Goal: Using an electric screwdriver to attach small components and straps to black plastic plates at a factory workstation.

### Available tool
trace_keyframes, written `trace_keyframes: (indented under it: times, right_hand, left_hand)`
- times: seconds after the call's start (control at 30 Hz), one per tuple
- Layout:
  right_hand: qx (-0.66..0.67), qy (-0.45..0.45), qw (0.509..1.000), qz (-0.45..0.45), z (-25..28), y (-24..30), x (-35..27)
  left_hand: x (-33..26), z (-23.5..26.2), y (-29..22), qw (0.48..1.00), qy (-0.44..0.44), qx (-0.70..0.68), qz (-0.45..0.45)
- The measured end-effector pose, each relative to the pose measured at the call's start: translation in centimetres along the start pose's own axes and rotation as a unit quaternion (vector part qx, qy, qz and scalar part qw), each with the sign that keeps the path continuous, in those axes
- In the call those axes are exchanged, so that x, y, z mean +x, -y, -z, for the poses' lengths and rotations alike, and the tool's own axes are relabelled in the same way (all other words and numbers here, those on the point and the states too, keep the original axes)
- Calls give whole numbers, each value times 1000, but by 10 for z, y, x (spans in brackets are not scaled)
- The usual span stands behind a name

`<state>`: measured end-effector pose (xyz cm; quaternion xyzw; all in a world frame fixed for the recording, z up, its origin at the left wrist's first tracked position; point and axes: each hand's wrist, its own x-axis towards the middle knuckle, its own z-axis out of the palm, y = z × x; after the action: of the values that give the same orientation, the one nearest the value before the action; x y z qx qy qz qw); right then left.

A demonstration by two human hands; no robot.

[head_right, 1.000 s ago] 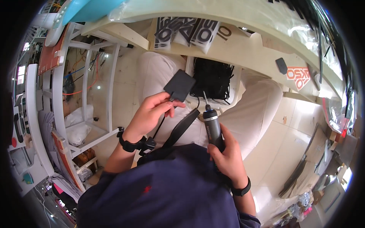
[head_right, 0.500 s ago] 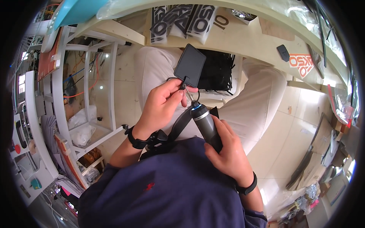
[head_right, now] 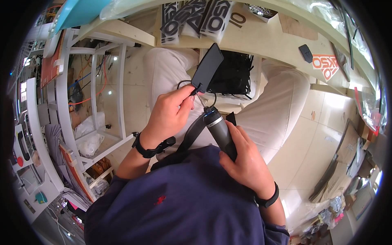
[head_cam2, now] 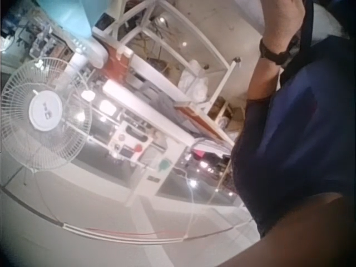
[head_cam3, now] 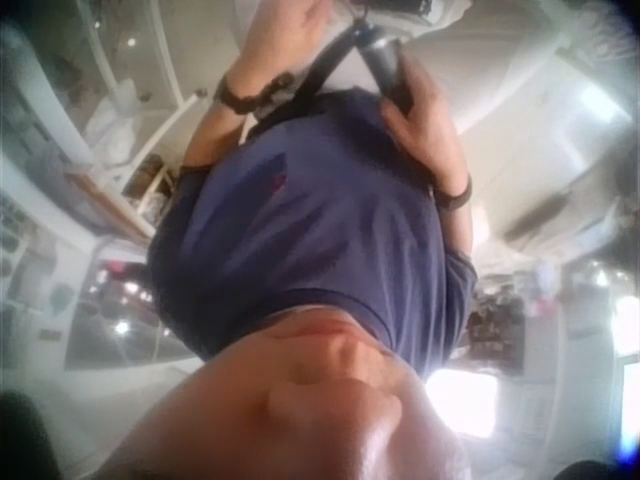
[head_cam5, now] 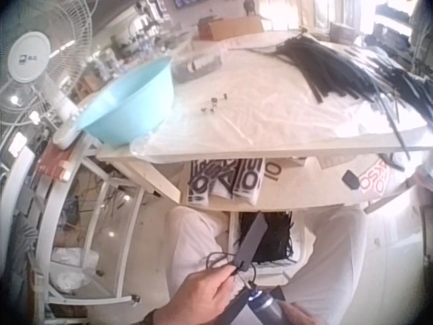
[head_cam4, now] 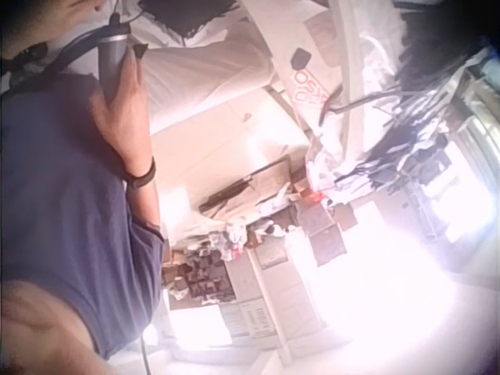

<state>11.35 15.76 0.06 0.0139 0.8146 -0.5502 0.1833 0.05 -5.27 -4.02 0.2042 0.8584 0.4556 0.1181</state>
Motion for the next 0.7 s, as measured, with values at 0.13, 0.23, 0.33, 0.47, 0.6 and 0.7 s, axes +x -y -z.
trace_keyframes:
  times: [0.13, 0.23, 0.33, 0.47, 0.6, 0.7]
  right_hand:
    - [-1, 22, 999, -35, 3, 4, 0]
    - [-6, 30, 999, -28, 4, -1, 1]
    - [-13, 41, 999, -30, 3, -5, 1]
    - [-15, 63, 996, -57, 4, 0, 0]
    - [-20, 62, 997, -51, 2, -4, 1]
    - [-25, 63, 996, -50, 2, -4, 3]
  left_hand:
    - [2, 1, 4, 995, 8, 49, -83]
    - [4, 6, 4, 993, 59, 67, -76]
    - [4, 7, 10, 990, 101, 68, -67]
    - [1, 7, 18, 988, 131, 49, -67]
    - [1, 4, 21, 984, 149, 76, -63]
    - [1, 4, 22, 978, 171, 102, -59]
